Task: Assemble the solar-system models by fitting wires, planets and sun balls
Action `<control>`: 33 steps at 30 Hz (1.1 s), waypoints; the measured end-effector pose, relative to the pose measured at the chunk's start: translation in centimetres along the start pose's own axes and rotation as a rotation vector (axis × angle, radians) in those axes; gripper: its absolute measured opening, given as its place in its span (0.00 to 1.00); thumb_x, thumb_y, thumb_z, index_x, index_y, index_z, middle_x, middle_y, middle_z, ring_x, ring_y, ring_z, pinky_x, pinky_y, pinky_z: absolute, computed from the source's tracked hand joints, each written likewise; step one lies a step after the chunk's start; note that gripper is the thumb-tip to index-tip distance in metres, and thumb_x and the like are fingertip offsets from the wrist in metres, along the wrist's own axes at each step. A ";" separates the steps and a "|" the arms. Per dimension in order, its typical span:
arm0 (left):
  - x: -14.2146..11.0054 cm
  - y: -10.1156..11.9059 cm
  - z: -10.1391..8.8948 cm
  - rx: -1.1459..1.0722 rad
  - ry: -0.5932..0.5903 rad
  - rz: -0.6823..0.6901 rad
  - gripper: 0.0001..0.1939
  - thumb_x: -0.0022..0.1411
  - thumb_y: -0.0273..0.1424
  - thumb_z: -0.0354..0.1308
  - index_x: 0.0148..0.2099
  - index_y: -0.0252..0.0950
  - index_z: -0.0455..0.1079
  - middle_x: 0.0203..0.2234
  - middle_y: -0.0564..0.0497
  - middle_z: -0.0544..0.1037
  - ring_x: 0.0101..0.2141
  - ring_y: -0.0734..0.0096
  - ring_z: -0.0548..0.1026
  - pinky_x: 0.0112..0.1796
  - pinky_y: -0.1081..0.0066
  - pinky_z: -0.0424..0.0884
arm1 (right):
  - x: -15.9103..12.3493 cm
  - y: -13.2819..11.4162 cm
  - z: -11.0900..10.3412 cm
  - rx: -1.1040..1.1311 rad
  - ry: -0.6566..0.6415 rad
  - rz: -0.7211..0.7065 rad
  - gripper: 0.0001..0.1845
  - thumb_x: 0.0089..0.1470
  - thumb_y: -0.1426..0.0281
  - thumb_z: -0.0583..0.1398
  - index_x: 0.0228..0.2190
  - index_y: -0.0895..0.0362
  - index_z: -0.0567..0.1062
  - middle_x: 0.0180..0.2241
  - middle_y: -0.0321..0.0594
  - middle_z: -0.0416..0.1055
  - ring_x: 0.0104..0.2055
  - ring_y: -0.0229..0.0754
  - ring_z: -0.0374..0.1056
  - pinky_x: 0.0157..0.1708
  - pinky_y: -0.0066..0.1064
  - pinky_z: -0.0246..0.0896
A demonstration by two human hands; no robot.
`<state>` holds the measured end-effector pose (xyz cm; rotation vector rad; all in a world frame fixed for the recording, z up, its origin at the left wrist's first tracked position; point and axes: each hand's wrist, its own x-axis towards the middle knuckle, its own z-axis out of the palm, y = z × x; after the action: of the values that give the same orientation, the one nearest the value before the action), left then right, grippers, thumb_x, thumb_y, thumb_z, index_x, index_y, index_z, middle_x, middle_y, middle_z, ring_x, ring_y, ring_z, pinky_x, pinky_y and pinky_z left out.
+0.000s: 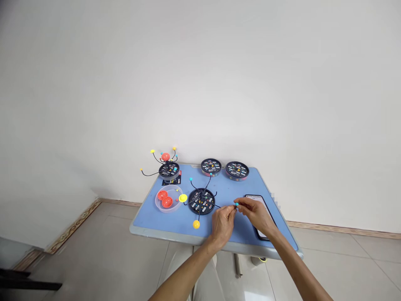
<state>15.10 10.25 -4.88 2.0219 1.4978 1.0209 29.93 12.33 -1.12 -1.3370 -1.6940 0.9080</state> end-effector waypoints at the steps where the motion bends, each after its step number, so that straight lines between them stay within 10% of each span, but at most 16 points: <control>1: 0.0 0.0 0.0 0.002 -0.001 -0.002 0.13 0.70 0.28 0.50 0.41 0.40 0.77 0.33 0.50 0.83 0.35 0.67 0.79 0.35 0.72 0.67 | 0.1 0.1 0.0 -0.018 -0.009 -0.007 0.27 0.45 0.45 0.62 0.32 0.56 0.83 0.27 0.44 0.78 0.29 0.46 0.70 0.30 0.37 0.69; 15: -0.1 0.1 0.0 0.007 -0.002 -0.017 0.13 0.70 0.29 0.50 0.41 0.41 0.77 0.32 0.49 0.83 0.33 0.67 0.79 0.32 0.72 0.64 | -0.3 -1.5 -1.0 -0.532 -0.170 -0.436 0.18 0.63 0.70 0.48 0.33 0.54 0.78 0.33 0.48 0.76 0.34 0.48 0.71 0.34 0.38 0.65; 33: -0.2 -0.1 0.3 -0.029 -0.010 -0.075 0.15 0.71 0.32 0.50 0.39 0.40 0.78 0.32 0.47 0.83 0.35 0.63 0.80 0.33 0.71 0.66 | 0.6 -0.8 -0.7 -0.984 -0.220 -0.622 0.19 0.45 0.90 0.49 0.24 0.54 0.68 0.23 0.37 0.66 0.22 0.41 0.62 0.24 0.31 0.49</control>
<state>15.26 10.11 -5.18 1.9330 1.5328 0.9948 30.17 12.84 0.00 -1.1266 -2.6757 -0.2117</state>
